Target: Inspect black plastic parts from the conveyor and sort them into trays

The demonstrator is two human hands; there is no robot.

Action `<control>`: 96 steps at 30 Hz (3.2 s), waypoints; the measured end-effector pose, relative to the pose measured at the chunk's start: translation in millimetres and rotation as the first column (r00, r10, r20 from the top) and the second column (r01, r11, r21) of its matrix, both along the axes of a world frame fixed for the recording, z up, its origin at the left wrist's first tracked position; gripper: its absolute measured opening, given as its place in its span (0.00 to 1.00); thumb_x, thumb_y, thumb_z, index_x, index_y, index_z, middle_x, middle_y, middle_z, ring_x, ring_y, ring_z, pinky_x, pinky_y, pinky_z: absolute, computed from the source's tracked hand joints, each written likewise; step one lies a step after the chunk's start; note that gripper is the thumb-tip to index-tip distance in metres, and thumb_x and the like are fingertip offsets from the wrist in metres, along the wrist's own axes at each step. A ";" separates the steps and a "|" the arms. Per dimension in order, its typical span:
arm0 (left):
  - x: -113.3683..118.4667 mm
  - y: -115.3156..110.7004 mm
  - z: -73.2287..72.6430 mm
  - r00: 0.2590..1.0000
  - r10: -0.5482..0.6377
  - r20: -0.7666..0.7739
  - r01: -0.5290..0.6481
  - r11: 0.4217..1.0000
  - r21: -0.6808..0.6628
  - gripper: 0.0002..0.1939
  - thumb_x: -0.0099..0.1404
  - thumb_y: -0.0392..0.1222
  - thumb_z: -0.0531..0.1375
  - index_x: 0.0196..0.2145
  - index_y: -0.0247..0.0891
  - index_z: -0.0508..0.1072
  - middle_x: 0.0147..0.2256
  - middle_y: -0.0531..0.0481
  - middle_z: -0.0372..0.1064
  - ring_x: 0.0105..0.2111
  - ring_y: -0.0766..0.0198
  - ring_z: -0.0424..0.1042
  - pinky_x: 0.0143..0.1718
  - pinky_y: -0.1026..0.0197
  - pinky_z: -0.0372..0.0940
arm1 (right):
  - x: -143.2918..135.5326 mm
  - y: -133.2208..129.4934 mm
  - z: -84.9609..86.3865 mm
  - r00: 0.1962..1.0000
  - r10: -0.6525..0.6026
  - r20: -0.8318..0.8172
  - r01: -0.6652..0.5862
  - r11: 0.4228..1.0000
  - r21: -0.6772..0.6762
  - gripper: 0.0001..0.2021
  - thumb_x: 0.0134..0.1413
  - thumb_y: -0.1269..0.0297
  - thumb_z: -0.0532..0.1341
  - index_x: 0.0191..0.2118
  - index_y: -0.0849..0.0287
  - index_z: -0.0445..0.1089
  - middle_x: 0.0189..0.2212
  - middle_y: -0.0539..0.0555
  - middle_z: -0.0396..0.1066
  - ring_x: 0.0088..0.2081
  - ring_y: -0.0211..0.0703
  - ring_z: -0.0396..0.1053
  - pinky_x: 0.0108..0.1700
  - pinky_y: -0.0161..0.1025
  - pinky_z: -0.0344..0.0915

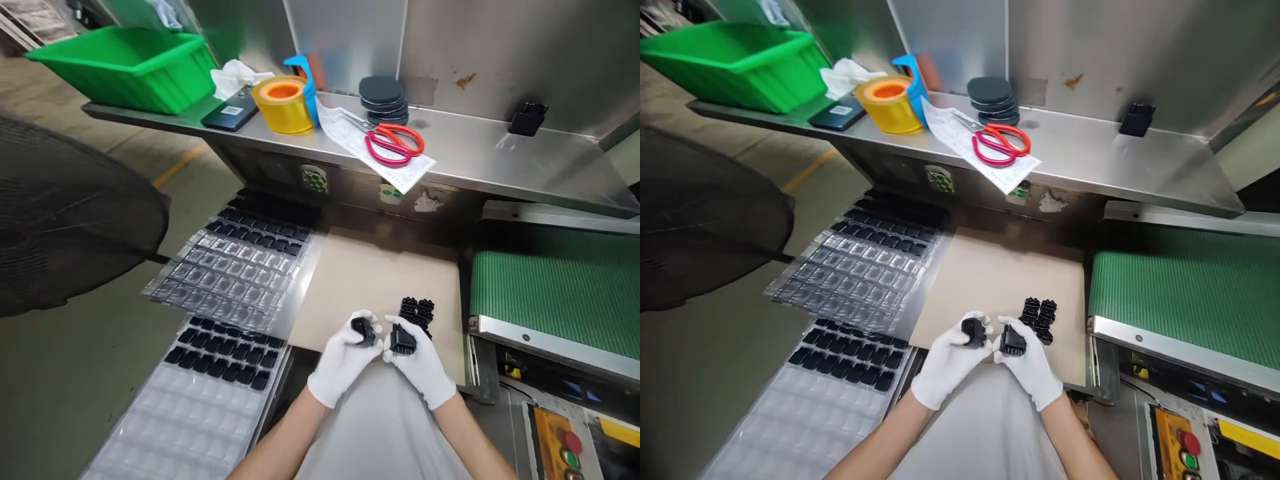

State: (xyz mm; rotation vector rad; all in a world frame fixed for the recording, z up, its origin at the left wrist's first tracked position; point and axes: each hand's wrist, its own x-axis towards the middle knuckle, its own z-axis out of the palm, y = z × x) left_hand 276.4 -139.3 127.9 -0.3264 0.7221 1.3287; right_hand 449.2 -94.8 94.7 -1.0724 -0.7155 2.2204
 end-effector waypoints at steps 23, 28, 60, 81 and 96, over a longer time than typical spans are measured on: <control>-22.2 30.4 -16.0 0.942 -0.335 0.025 0.335 0.942 -0.003 0.19 0.54 0.41 0.69 0.43 0.39 0.71 0.44 0.48 0.67 0.41 0.61 0.70 0.43 0.57 0.69 | -5.2 -2.0 26.7 0.977 -0.137 0.161 0.158 0.979 -0.131 0.27 0.43 0.71 0.75 0.52 0.53 0.77 0.49 0.53 0.70 0.35 0.36 0.66 0.34 0.35 0.63; -22.3 34.5 -4.5 0.922 -0.355 -0.155 0.376 0.916 0.140 0.35 0.40 0.23 0.60 0.48 0.43 0.72 0.47 0.51 0.67 0.45 0.59 0.72 0.49 0.53 0.70 | -6.0 4.2 40.4 0.974 -0.080 0.211 0.072 0.996 0.043 0.22 0.55 0.67 0.71 0.56 0.55 0.72 0.45 0.53 0.72 0.31 0.36 0.67 0.40 0.42 0.66; 5.5 31.0 28.9 0.938 -0.273 -0.216 0.299 0.949 0.102 0.17 0.60 0.30 0.69 0.46 0.37 0.73 0.42 0.50 0.72 0.47 0.61 0.75 0.57 0.57 0.72 | 3.9 -2.1 75.0 0.870 -0.161 0.467 0.068 0.975 0.210 0.21 0.60 0.58 0.70 0.57 0.56 0.72 0.41 0.50 0.72 0.32 0.36 0.64 0.36 0.37 0.66; -4.7 30.3 32.4 0.912 -0.303 -0.276 0.344 0.932 0.113 0.25 0.56 0.25 0.68 0.51 0.35 0.73 0.50 0.43 0.76 0.56 0.55 0.76 0.65 0.52 0.67 | 3.5 -8.7 72.7 0.819 -0.265 0.509 0.005 0.890 0.456 0.22 0.60 0.69 0.62 0.60 0.49 0.72 0.56 0.49 0.73 0.57 0.42 0.71 0.60 0.39 0.69; 1.8 28.8 28.2 0.882 -0.314 -0.352 0.420 0.863 0.282 0.18 0.63 0.34 0.72 0.50 0.44 0.78 0.54 0.49 0.74 0.57 0.57 0.73 0.59 0.54 0.69 | -12.0 -12.0 83.9 0.660 -0.551 0.512 0.038 0.704 0.709 0.19 0.58 0.71 0.67 0.55 0.57 0.71 0.51 0.57 0.77 0.53 0.48 0.78 0.57 0.47 0.77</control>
